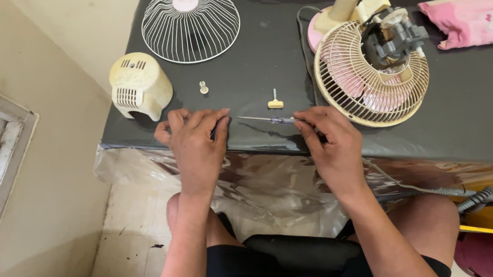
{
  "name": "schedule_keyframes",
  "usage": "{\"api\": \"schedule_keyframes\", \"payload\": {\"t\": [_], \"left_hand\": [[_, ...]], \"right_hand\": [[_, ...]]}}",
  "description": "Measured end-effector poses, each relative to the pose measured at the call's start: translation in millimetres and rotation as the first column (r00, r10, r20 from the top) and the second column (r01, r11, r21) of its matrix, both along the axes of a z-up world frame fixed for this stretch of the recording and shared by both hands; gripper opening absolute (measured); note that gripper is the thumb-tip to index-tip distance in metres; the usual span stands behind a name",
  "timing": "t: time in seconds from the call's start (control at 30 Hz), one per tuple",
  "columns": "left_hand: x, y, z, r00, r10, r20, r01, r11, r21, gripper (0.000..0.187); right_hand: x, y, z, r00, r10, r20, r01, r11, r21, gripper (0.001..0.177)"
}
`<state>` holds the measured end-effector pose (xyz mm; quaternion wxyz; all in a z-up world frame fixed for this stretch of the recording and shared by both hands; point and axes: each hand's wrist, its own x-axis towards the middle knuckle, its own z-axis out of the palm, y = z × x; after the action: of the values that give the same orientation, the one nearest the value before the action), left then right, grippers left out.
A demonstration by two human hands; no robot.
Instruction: The person disassembles a table fan by removing the front grill and unscrewing the motor housing. They use a screwdriver to remove screws and separate the motor from the fan assembly, placing parts on the table.
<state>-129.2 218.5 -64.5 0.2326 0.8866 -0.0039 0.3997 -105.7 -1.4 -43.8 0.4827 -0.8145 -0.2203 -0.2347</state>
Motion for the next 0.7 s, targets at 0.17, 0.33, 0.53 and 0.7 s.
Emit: {"api": "schedule_keyframes", "payload": {"t": [0.17, 0.33, 0.53, 0.7], "left_hand": [[0.6, 1.1, -0.1, 0.999, 0.003, -0.038, -0.003, 1.0, -0.017, 0.012], [1.1, 2.1, -0.6, 0.999, 0.002, -0.046, -0.003, 1.0, -0.001, 0.012], [0.1, 3.6, 1.3, 0.999, -0.011, -0.033, 0.012, 1.0, 0.008, 0.014], [-6.9, 1.3, 7.8, 0.999, 0.014, -0.029, -0.012, 0.998, 0.06, 0.019]], "right_hand": [[1.5, 5.0, -0.5, 1.0, 0.008, 0.014, -0.008, 1.0, -0.019, 0.019], [1.8, 5.0, -0.6, 0.997, 0.01, 0.073, -0.005, 0.998, -0.07, 0.019], [0.7, 1.0, 0.4, 0.999, -0.037, -0.032, 0.037, 0.999, -0.005, 0.019], [-2.2, -8.1, 2.5, 0.996, -0.066, -0.064, 0.067, 0.998, 0.02, 0.017]]}}
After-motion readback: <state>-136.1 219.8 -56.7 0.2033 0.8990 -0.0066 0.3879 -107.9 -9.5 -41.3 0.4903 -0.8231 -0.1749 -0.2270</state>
